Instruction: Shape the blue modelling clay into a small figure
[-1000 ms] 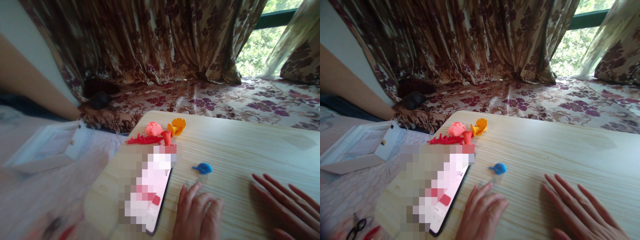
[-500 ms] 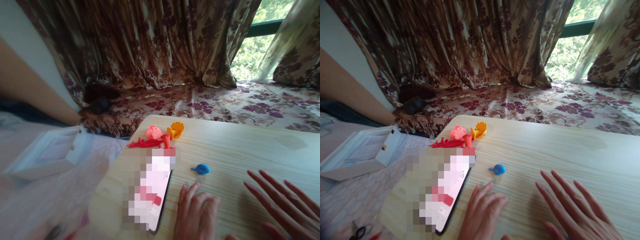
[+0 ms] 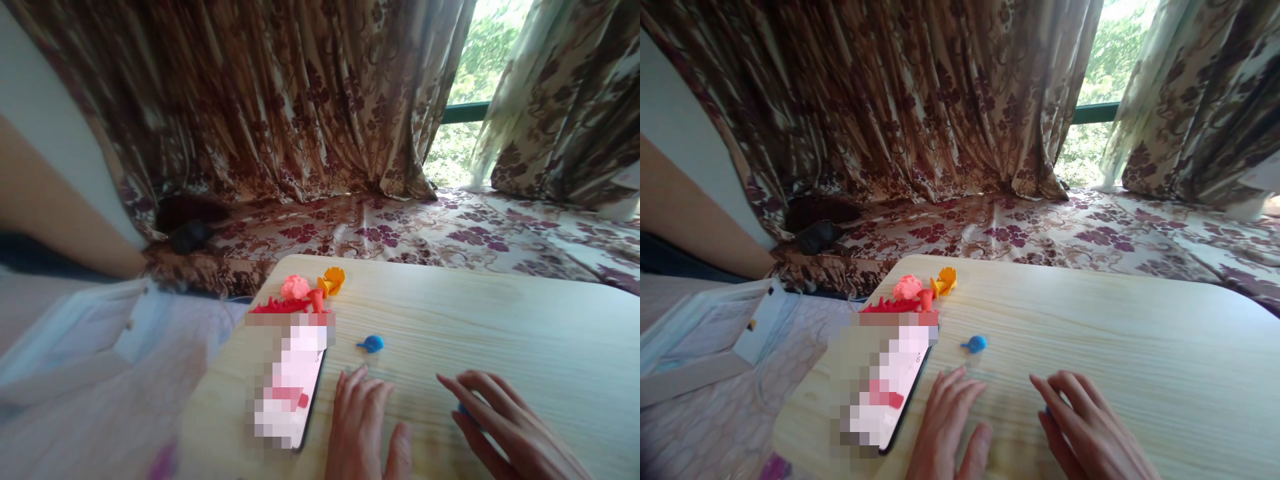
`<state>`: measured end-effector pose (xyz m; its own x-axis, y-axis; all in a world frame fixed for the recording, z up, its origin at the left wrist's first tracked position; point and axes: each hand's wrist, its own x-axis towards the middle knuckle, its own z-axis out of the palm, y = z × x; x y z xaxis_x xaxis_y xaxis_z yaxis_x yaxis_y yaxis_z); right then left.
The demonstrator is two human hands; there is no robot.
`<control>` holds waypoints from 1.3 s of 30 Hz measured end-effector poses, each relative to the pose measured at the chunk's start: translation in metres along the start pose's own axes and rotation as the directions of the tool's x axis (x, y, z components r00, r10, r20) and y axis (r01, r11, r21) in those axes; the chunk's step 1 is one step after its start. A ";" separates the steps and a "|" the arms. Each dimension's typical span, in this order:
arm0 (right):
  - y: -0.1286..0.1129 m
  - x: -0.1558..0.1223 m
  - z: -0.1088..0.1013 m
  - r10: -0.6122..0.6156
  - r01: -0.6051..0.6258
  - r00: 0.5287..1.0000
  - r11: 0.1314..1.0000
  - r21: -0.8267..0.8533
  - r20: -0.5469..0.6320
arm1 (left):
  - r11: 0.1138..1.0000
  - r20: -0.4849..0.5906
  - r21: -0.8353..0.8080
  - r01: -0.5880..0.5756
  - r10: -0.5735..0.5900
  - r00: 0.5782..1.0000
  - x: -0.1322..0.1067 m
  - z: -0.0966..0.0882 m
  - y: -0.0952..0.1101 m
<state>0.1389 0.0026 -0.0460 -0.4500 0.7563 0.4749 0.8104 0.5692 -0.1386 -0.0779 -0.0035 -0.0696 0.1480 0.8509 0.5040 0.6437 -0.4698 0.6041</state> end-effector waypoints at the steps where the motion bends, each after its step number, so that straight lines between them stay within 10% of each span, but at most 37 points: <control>1: -0.004 0.007 0.000 0.033 -0.034 0.998 0.999 0.019 0.045 | 1.000 0.022 0.008 0.014 -0.014 1.000 0.001 -0.002 0.003; 8: -0.023 -0.001 0.015 -0.025 0.041 0.989 0.993 -0.111 0.143 | 0.992 0.120 0.096 0.079 -0.091 0.989 0.007 -0.014 0.017; 14: 0.003 0.042 0.030 0.211 -0.169 0.960 0.961 -0.220 0.184 | 0.989 0.153 0.131 0.067 -0.087 0.984 0.005 -0.014 0.019; 21: -0.020 -0.007 0.013 -0.030 0.067 0.976 0.984 -0.167 0.213 | 0.989 0.132 0.137 0.061 -0.080 0.988 0.005 -0.014 0.016; 27: 0.001 0.054 0.032 0.262 -0.217 0.934 0.956 -0.195 0.244 | 0.987 0.151 0.147 0.073 -0.095 0.984 0.004 -0.015 0.018; 34: -0.026 0.009 0.012 0.038 -0.004 0.966 0.991 -0.133 0.254 | 0.990 0.157 0.111 0.089 -0.106 0.982 0.004 -0.014 0.014; 39: -0.011 0.052 0.027 0.225 -0.174 0.935 0.965 -0.197 0.276 | 0.990 0.153 0.113 0.084 -0.101 0.983 0.005 -0.015 0.016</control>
<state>0.0965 0.0441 -0.0428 -0.3421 0.9236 0.1728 0.9340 0.3543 -0.0449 -0.0783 -0.0101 -0.0485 0.1948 0.9200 0.3401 0.7348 -0.3666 0.5707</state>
